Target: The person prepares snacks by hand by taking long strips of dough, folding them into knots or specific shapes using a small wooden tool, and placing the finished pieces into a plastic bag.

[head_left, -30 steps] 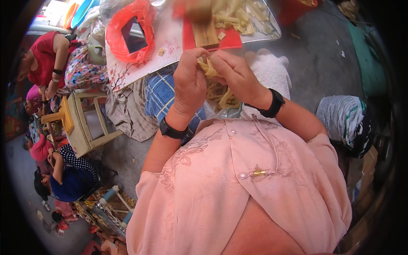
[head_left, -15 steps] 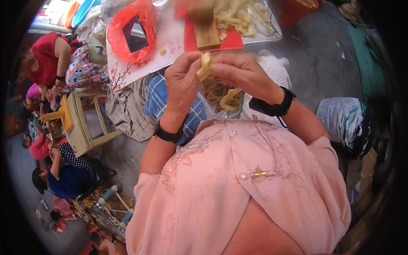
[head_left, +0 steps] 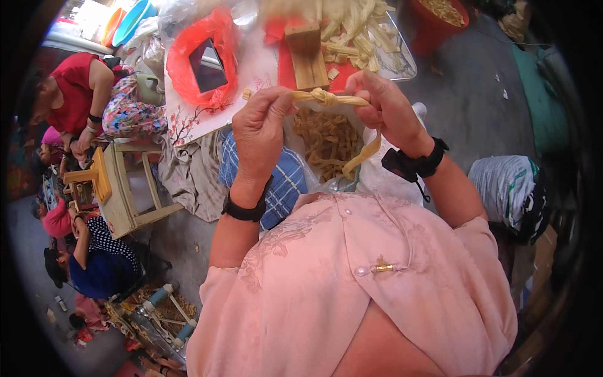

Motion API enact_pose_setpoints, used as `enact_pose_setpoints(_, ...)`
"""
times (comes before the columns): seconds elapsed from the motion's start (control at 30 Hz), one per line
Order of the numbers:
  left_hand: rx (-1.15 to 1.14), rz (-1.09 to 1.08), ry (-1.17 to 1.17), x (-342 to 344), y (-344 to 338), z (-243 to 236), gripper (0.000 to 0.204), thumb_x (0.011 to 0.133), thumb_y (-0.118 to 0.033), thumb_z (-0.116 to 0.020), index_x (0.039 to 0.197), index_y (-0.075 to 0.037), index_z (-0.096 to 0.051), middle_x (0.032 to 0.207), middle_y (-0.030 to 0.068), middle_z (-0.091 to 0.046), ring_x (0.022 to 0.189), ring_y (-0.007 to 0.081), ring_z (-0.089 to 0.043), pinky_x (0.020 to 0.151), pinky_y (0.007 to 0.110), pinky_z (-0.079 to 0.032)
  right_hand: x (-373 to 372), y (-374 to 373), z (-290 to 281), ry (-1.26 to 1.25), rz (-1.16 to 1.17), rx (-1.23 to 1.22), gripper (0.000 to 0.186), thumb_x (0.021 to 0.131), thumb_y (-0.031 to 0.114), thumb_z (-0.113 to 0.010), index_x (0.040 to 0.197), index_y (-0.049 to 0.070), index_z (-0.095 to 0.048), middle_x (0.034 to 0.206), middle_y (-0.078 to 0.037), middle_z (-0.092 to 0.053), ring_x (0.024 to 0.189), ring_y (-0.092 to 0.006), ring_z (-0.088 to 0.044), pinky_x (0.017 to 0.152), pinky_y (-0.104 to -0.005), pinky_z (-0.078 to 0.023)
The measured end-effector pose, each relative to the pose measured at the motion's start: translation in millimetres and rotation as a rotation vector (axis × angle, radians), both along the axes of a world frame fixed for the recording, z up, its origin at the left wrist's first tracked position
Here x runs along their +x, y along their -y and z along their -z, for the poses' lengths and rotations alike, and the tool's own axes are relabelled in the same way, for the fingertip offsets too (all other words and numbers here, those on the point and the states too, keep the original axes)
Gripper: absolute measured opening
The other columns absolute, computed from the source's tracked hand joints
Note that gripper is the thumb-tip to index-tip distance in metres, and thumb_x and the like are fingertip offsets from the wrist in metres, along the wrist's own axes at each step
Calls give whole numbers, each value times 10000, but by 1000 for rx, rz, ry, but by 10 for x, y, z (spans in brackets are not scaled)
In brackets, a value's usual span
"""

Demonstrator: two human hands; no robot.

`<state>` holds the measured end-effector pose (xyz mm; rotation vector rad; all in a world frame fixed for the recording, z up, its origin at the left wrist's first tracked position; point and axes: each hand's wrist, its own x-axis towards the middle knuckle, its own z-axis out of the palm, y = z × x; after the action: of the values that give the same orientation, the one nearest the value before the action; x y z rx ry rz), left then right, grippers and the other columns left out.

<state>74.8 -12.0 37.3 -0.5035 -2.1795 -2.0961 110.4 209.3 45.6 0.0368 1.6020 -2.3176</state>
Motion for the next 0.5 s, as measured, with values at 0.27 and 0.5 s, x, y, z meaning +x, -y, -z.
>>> enact_pose_setpoints(0.27,-806,102,-571,181,-188,-155,563,670,-79,-725,1190,-68,-509,970,126,-600,896,309,-567,799,380,-441,22,368,248,-185,-50,-22,143,939,141,-520,1020,27,-552,869,16,-571,776,-44,-551,643,-191,-474)
enact_pose_setpoints(0.5,-961,395,-244,358,-8,-108,165,802,-175,-622,830,-47,-522,748,136,-539,712,344,-559,597,430,-424,133,237,309,-187,-394,370,251,870,252,-639,871,20,-544,765,-1,-563,732,-59,-526,608,-225,-435)
